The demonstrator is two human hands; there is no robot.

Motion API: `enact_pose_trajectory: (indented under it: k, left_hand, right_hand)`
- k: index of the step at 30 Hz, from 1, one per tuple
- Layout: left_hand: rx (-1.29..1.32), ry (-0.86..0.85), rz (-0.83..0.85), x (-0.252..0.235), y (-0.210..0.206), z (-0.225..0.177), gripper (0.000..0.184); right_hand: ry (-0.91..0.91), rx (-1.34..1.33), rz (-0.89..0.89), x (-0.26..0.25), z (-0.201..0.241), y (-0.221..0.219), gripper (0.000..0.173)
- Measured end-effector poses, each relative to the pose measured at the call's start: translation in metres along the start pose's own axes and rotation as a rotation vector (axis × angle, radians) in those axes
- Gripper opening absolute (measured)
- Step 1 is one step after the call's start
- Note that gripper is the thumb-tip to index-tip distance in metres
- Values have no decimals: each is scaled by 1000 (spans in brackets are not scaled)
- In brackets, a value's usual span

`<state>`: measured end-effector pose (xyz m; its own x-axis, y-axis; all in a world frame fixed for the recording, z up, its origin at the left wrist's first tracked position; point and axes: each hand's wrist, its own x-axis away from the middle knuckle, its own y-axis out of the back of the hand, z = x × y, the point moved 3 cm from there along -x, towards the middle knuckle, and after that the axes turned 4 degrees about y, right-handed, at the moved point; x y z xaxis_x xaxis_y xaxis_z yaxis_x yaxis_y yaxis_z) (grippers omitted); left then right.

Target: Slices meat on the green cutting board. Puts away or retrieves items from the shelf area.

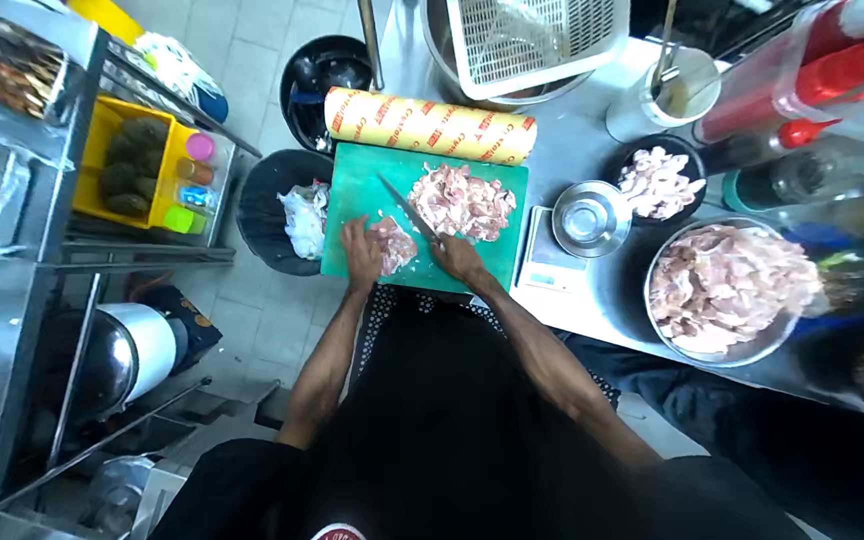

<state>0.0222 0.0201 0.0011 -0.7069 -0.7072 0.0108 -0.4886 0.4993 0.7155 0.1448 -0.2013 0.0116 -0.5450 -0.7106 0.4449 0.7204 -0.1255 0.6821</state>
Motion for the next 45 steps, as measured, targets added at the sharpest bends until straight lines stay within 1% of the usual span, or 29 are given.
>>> enact_pose_trajectory:
  k: [1, 2, 3, 4, 6, 7, 9, 11, 12, 13, 14, 17, 19, 21, 22, 24, 25, 27, 28, 30, 32, 33, 36, 39, 41, 43, 45]
  left_hand:
    - [-32, 30, 35, 0, 5, 4, 45]
    - [-66, 50, 96, 0, 8, 7, 45]
    - [-112, 44, 136, -3, 7, 10, 47]
    - [-176, 15, 172, -4, 4, 11, 50]
    - [-263, -55, 257, -6, -4, 13, 47]
    - [-296, -90, 304, -8, -9, 13, 45]
    - [-338, -146, 412, -9, -14, 8, 43]
    - [-332, -100, 526, -9, -9, -7, 40]
    - [-267, -48, 548, -7, -5, -16, 40]
    - [-167, 5, 527, -5, -2, -24, 40]
    - [-56, 36, 461, -2, 1, -32, 40]
    - [378, 99, 165, 13, 6, -52, 38]
    - [590, 206, 26, 29, 7, -56, 39]
    - [660, 346, -83, 36, -1, -38, 41]
    - [643, 431, -94, 44, -5, -24, 44]
    - [523, 583, -63, 69, -5, 5, 51]
    - [435, 601, -69, 79, -2, 17, 55]
    - [239, 523, -128, 92, 9, 24, 55]
    - [152, 450, -144, 95, 15, 22, 51]
    - [30, 298, -107, 92, 21, 15, 40]
    - [-35, 117, -92, 73, 13, 10, 28]
    - [-61, 46, -78, 62, 5, 9, 24]
    - [-154, -126, -38, 43, -16, 15, 23]
    - [-299, -200, -33, 38, -26, 24, 30]
    - [-347, -192, -24, 37, -29, 26, 33]
    - [-366, -170, -15, 34, -33, 25, 33]
    - [-376, -144, 5, 32, -35, 24, 32]
  right_hand:
    - [115, -52, -268, 31, -16, -2, 40]
    - [142, -95, -417, 45, -23, 7, 40]
    - [-70, -242, -180, 53, -10, 42, 40]
    - [-149, -349, -156, 55, -11, 60, 41]
    - [-154, -578, -276, 67, -18, 74, 40]
    - [-137, -702, -321, 77, -18, 80, 38]
    - [-144, -888, -343, 100, -12, 89, 33]
    - [-139, -949, -351, 111, -12, 91, 31]
    - [-134, -944, -352, 113, -14, 88, 31]
    - [-135, -929, -351, 114, -17, 85, 31]
    - [-143, -900, -337, 115, -19, 81, 32]
    - [-199, -775, -268, 121, -15, 66, 36]
    - [-186, -642, -214, 119, -10, 55, 39]
    - [-144, -474, -169, 115, -2, 47, 38]
    - [-130, -372, -144, 113, 4, 45, 38]
    - [-127, -170, -69, 108, 17, 38, 37]
    - [-131, -79, -28, 104, 23, 34, 37]
    - [-132, 58, 26, 96, 34, 24, 37]
    - [-128, 114, 42, 91, 41, 18, 36]
    - [-117, 195, 64, 76, 59, 6, 35]
    - [-119, 257, 82, 59, 76, -7, 34]
    - [-132, 296, 114, 50, 83, -13, 33]
    - [-153, 384, 137, 31, 90, -28, 29]
    - [-142, 464, 84, 36, 74, -27, 28]
    - [-153, 488, 70, 51, 60, -23, 30]
    - [-150, 501, 27, 69, 47, -14, 26]
    - [-180, 497, 28, 84, 33, -9, 25]
